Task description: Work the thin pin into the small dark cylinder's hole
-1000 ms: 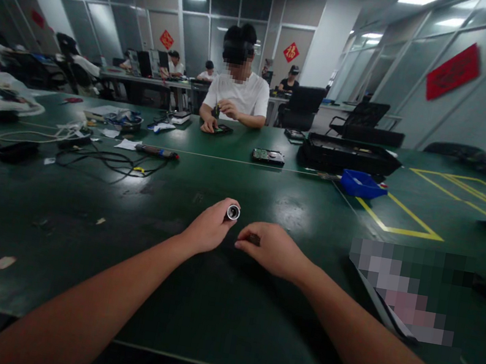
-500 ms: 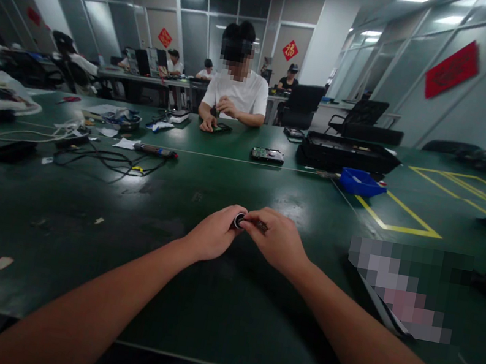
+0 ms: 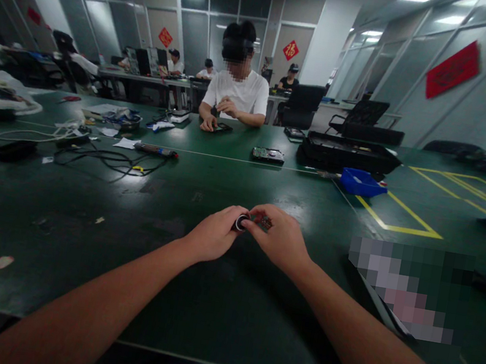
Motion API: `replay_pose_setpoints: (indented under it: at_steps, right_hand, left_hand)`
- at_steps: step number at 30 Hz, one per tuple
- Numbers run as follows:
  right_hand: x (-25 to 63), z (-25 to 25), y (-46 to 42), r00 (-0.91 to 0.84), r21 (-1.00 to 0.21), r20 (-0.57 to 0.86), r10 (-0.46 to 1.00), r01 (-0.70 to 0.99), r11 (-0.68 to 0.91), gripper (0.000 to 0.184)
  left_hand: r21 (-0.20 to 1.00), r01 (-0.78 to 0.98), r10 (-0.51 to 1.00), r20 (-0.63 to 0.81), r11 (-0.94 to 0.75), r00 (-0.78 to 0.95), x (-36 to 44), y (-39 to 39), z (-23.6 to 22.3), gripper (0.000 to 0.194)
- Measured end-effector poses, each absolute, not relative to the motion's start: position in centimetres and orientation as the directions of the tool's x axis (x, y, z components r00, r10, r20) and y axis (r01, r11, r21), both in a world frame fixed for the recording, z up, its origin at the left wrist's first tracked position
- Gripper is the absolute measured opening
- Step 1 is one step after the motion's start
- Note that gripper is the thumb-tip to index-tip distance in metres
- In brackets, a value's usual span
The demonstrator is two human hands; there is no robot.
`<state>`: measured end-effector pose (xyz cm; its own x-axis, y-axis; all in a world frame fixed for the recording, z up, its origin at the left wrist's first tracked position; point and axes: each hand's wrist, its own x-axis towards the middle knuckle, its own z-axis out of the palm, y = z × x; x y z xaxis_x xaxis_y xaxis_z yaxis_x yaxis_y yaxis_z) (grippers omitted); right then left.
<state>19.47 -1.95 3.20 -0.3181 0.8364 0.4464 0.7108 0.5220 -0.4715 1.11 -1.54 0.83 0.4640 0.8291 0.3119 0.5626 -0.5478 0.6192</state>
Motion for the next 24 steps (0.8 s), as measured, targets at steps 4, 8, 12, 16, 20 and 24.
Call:
replay_pose_setpoints:
  at_steps: [4, 8, 12, 16, 20, 24]
  right_hand:
    - [19.3, 3.4, -2.1, -0.308, -0.473, 0.430, 0.848, 0.723, 0.503, 0.015]
    - [19.2, 3.5, -2.4, -0.276, -0.484, 0.398, 0.875, 0.747, 0.456, 0.016]
    - [19.3, 3.5, -2.5, -0.258, -0.550, 0.355, 0.899, 0.719, 0.424, 0.025]
    - [19.5, 3.5, -2.3, -0.270, -0.613, 0.363, 0.892, 0.652, 0.447, 0.020]
    - [19.6, 3.6, -2.3, -0.298, -0.594, 0.452, 0.841, 0.603, 0.533, 0.020]
    - [19.8, 3.9, -2.7, -0.277, -0.668, 0.414, 0.867, 0.555, 0.496, 0.022]
  left_hand:
    - [0.560, 0.600, 0.815, 0.295, -0.571, 0.499, 1.0, -1.6, 0.9, 0.029]
    - [0.542, 0.615, 0.813, 0.286, -0.573, 0.507, 0.8, -1.5, 1.0, 0.033]
    - [0.598, 0.588, 0.836, 0.324, -0.544, 0.444, 0.7, -1.2, 0.9, 0.024]
    - [0.636, 0.585, 0.864, 0.352, -0.502, 0.359, 0.6, -0.7, 0.6, 0.019]
    - [0.632, 0.608, 0.877, 0.364, -0.481, 0.314, 0.3, -0.4, 0.4, 0.017]
    - [0.631, 0.632, 0.891, 0.357, -0.451, 0.280, 0.0, -0.3, 0.3, 0.020]
